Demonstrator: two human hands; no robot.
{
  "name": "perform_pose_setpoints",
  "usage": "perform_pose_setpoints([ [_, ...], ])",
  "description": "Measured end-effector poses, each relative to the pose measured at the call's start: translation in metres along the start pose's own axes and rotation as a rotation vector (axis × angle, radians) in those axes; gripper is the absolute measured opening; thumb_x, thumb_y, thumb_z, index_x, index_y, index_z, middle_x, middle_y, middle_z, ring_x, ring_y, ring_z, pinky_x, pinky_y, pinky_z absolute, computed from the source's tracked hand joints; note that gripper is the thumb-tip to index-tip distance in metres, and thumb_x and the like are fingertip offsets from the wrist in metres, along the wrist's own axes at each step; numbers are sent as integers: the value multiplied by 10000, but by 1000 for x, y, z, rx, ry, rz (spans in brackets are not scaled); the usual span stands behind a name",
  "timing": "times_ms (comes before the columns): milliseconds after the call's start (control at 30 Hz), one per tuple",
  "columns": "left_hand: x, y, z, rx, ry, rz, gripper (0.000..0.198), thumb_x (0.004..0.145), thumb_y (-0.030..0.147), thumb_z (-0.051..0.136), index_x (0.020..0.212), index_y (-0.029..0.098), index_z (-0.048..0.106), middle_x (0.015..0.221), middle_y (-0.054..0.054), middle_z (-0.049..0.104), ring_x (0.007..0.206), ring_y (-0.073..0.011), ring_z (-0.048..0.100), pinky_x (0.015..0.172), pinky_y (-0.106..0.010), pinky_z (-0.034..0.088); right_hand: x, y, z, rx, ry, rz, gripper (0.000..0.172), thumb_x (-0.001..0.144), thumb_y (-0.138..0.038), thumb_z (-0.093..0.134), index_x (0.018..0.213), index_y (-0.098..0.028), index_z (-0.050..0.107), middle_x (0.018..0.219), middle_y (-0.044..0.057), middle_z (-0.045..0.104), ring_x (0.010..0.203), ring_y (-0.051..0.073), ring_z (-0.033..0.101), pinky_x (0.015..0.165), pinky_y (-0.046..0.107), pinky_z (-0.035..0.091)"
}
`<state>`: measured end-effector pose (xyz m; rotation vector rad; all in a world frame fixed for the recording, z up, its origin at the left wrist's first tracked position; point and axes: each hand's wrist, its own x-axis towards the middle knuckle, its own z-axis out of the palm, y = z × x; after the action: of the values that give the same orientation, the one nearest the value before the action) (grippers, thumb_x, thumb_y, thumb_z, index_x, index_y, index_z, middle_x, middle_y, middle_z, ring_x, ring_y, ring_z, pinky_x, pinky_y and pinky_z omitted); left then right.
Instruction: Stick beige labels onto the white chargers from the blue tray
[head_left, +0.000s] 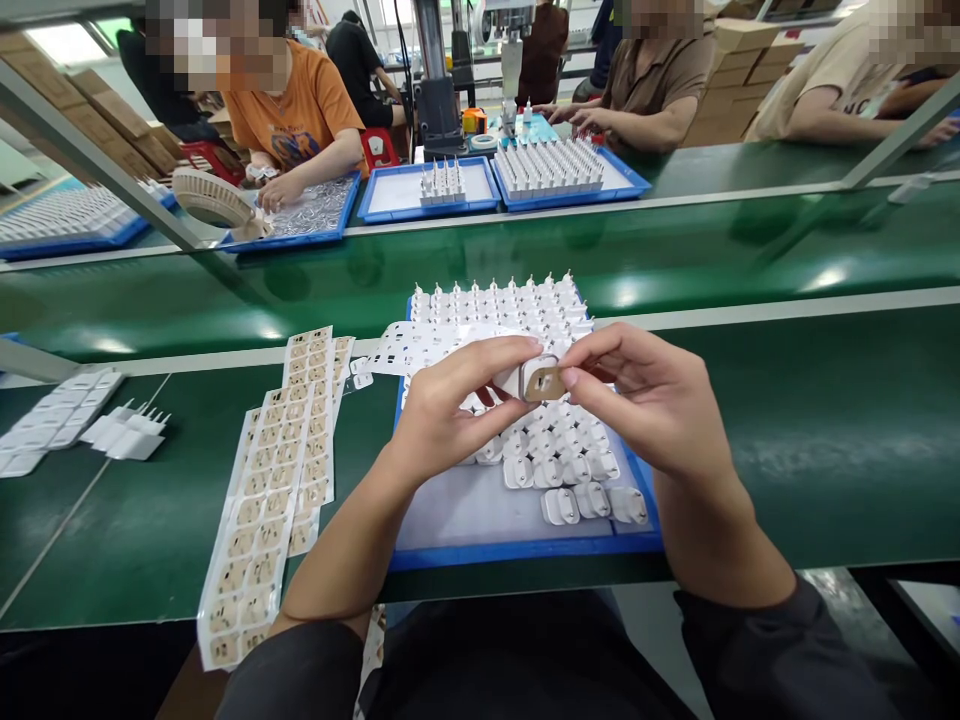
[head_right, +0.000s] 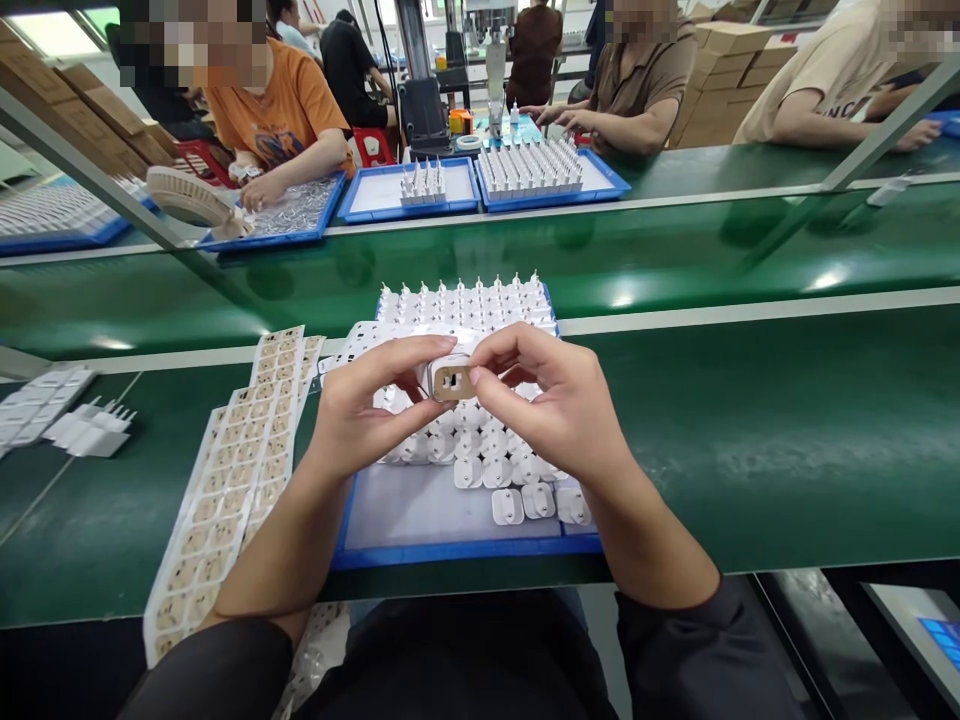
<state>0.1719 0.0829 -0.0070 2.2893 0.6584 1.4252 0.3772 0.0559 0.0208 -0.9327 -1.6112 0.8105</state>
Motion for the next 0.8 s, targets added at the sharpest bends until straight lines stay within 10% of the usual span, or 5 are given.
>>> perform_pose_setpoints([
  [800,1,2,0,36,-10,34,413,894,127,698,1291,232,649,1227,-93,736,1060,-194,721,654,-202,627,0,2,1,-69,11,-1,39,878,-220,742,878,-234,706,818,1,706,734,162,669,598,277,577],
])
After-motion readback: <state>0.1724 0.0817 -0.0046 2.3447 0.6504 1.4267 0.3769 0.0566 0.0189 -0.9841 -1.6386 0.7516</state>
